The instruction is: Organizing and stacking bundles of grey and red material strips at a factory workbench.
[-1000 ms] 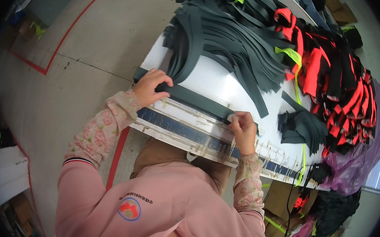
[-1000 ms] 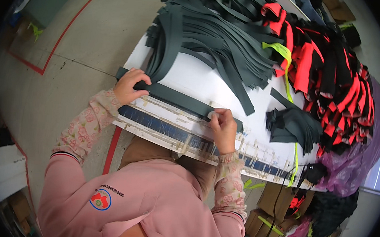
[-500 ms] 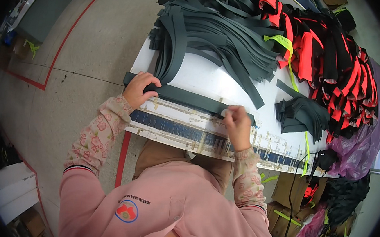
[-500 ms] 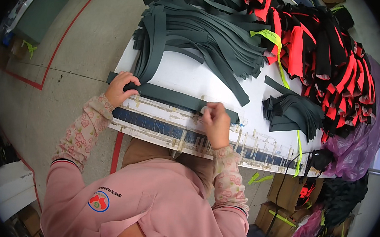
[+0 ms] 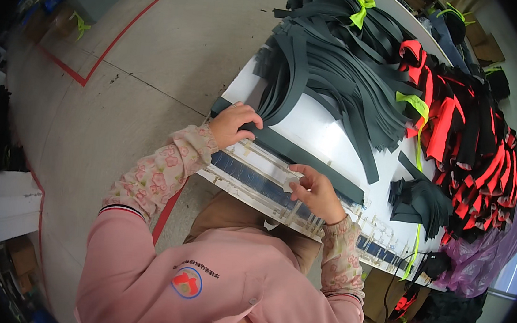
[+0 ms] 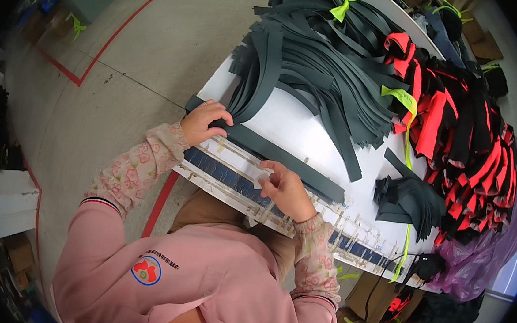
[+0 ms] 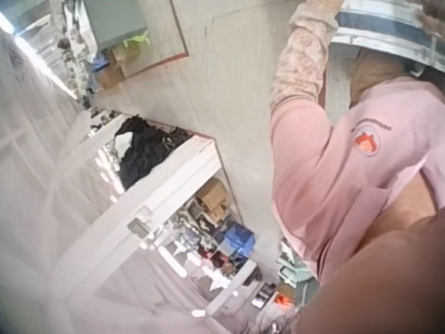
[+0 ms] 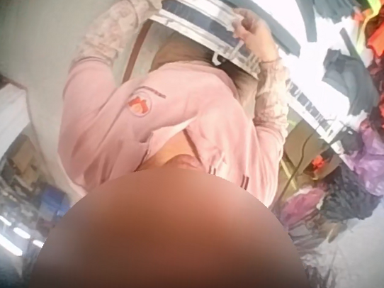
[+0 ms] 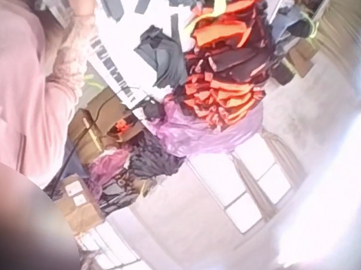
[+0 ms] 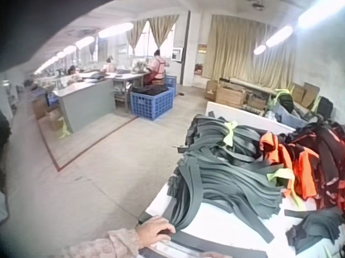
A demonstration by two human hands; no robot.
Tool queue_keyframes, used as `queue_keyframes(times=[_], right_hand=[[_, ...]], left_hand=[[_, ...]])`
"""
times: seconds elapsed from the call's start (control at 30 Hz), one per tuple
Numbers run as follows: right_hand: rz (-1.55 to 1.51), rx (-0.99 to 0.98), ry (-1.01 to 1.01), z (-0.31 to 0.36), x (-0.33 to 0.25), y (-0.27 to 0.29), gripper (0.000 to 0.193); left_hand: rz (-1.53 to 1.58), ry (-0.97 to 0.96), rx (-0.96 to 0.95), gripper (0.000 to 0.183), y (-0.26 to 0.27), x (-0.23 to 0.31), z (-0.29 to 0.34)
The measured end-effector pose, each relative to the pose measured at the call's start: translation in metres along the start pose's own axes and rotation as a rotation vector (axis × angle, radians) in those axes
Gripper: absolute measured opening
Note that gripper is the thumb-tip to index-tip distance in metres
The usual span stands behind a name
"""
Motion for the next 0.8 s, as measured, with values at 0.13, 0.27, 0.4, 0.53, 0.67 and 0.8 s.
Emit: queue_keyframes(times=[0.13, 0.27, 0.4, 0.53, 0.67, 0.8], right_hand=[[0.016, -0.103, -0.020, -0.004, 0.001, -0.010, 0.045], [0.064, -0.168, -0.001, -0.005, -0.001, 0.011, 0.054], [0.553, 0.692, 0.310, -0.004, -0.063, 0.075, 0.060], [0.196, 0.575, 0.404, -0.043, -0.046, 0.022, 0.041], [0.025, 0.461, 0.314, -0.085, -0.005, -0.026, 0.019], [0.233, 0.517, 0.384, -0.092, -0.015, -0.039, 0.018]], left_hand=[[-0.004, -0.004, 0.005, 0.024, 0.001, -0.001, 0.001], [-0.009, -0.031, 0.054, 0.019, 0.001, -0.002, 0.002], [-0.026, -0.008, 0.106, 0.019, 0.002, -0.003, 0.003], [-0.035, 0.008, 0.119, 0.021, 0.000, -0.008, 0.004], [-0.031, 0.005, 0.137, 0.023, 0.000, -0.004, 0.002], [-0.011, 0.010, 0.148, 0.022, 0.001, -0.007, 0.004]])
Point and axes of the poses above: each hand's wrist, its own z-axis away from the middle knuckle, its own y-axis out of the back of the hand, x = y × z, the point moved 8 cm from there along -z, towards the middle knuckle, and after that the axes turned 9 degrees about y, right-handed, at the moved point
